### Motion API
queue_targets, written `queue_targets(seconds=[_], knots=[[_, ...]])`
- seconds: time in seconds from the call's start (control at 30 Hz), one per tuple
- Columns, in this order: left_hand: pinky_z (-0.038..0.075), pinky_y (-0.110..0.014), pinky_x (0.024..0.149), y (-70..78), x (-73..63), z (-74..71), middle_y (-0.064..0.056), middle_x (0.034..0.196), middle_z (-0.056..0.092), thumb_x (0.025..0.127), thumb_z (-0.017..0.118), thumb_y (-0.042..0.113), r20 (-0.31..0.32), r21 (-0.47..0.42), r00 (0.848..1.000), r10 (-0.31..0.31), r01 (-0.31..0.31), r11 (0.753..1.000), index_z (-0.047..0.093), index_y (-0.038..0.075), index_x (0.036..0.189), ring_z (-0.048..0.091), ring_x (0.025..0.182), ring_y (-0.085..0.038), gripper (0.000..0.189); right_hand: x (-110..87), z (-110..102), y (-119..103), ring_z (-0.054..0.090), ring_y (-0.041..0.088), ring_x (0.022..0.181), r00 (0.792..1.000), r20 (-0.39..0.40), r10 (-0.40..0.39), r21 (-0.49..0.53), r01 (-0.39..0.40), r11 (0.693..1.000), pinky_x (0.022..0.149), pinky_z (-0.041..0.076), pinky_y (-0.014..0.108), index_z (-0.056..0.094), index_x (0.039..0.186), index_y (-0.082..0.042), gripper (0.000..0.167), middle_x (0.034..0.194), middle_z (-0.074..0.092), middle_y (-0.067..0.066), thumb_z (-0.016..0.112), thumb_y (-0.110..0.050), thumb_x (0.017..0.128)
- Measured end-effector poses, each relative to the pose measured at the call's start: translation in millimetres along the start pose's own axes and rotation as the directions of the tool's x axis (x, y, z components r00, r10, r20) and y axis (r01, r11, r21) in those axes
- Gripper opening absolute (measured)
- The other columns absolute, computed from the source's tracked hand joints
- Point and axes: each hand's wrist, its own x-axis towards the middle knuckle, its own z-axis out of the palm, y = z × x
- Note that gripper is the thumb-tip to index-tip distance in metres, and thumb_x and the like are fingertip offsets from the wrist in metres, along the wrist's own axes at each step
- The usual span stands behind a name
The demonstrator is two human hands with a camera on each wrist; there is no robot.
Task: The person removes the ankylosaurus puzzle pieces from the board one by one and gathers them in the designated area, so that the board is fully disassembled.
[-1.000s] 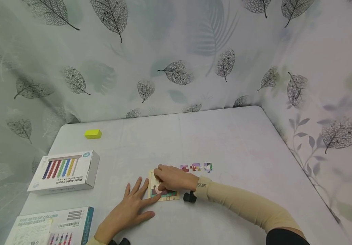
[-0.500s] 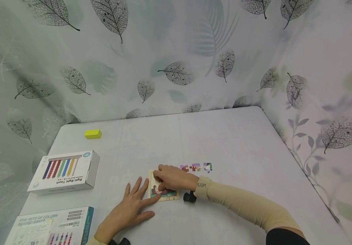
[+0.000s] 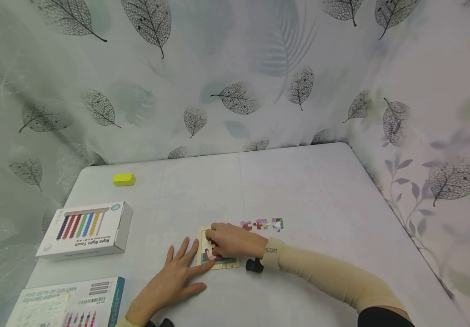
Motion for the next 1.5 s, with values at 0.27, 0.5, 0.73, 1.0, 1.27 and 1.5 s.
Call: queue_targets(seconds=[0.27,0.5,0.73,1.0,1.27,1.5], knots=[[0.025,-0.079,0.110,-0.5,1.1,2.0,-0.023,0.160,0.037,0.089,0.068,0.053,-0.003,0.019,1.000,-0.002,0.002,1.000,0.054,0.046,0.141,0.024,0.151,-0.053,0.055,-1.0,-4.8,-2.7,0.042,0.003,0.073,1.000,-0.003,0.008,0.017,-0.008,1.000,0.064,0.038,0.014,0.065,0.106,-0.006,0.019,0.088,0.057,-0.001,0.069,-0.010,0.088],[0.026,-0.079,0.109,0.0,0.8,2.1,-0.023,0.160,0.038,0.088,0.068,0.053,-0.011,0.025,1.000,0.000,0.000,1.000,0.056,0.045,0.140,0.025,0.150,-0.053,0.053,-1.2,-1.4,-0.6,0.042,0.002,0.075,0.999,-0.037,-0.013,0.039,0.015,0.999,0.065,0.038,0.012,0.062,0.098,-0.010,0.015,0.086,0.057,-0.003,0.072,-0.010,0.086],[0.027,-0.080,0.108,0.0,0.4,2.3,-0.024,0.159,0.038,0.088,0.069,0.052,-0.022,0.037,1.000,0.009,-0.008,0.999,0.056,0.045,0.140,0.027,0.149,-0.053,0.054,-1.5,-1.5,0.9,0.043,0.002,0.074,0.995,-0.021,-0.098,0.055,0.099,0.994,0.066,0.036,0.012,0.059,0.095,-0.011,0.013,0.084,0.057,-0.004,0.070,-0.007,0.089],[0.027,-0.080,0.108,-0.7,0.3,2.9,-0.025,0.159,0.038,0.089,0.068,0.052,-0.024,0.035,1.000,0.012,-0.012,0.999,0.056,0.045,0.140,0.026,0.149,-0.053,0.053,-1.2,-3.7,-3.8,0.040,0.001,0.069,0.996,0.058,-0.067,0.043,0.064,0.997,0.063,0.033,0.013,0.054,0.092,-0.013,0.015,0.076,0.049,-0.008,0.068,-0.009,0.092],[0.028,-0.080,0.107,0.2,0.4,2.4,-0.026,0.158,0.039,0.088,0.069,0.051,-0.035,0.033,0.999,0.016,-0.015,0.999,0.058,0.043,0.138,0.027,0.149,-0.053,0.052,-6.6,-4.5,-3.5,0.040,0.002,0.069,0.981,0.041,-0.189,-0.061,0.191,0.980,0.065,0.033,0.012,0.053,0.086,-0.013,0.018,0.075,0.050,-0.008,0.070,-0.010,0.091],[0.028,-0.080,0.106,0.5,-0.1,2.3,-0.025,0.158,0.039,0.088,0.071,0.050,-0.036,0.025,0.999,0.016,-0.015,1.000,0.059,0.043,0.138,0.027,0.149,-0.053,0.052,-6.5,-9.1,1.4,0.048,0.000,0.070,0.977,0.093,-0.193,-0.019,0.195,0.981,0.069,0.043,0.011,0.058,0.086,-0.014,0.014,0.080,0.065,-0.006,0.069,-0.010,0.093]])
